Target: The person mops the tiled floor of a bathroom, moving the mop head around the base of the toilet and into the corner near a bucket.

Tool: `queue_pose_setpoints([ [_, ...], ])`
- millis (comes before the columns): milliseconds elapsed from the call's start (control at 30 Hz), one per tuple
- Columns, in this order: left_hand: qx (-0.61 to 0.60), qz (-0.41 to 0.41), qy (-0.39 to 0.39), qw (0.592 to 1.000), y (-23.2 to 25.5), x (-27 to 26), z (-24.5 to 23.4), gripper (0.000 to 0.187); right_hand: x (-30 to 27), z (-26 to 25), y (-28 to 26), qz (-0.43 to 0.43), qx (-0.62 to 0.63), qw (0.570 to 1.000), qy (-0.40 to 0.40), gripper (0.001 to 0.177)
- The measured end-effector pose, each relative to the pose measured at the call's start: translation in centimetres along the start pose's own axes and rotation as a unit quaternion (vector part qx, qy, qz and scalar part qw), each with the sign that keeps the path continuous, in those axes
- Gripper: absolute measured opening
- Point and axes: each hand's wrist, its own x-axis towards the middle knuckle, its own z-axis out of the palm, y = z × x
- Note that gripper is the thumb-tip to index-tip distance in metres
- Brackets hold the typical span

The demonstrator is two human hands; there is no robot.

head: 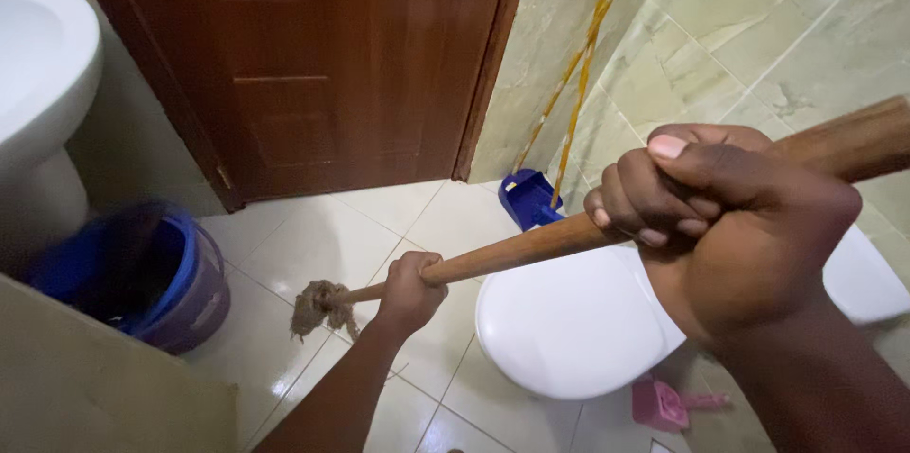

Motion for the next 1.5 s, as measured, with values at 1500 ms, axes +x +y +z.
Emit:
queue_pose_setpoints([
  [1500,-0.048,0.015,-0.027,0.998,-0.5,20.1,-7.2,0.006,20.9,5.6,2.6,-0.039,-0.040,0.994,0.097,0.040],
])
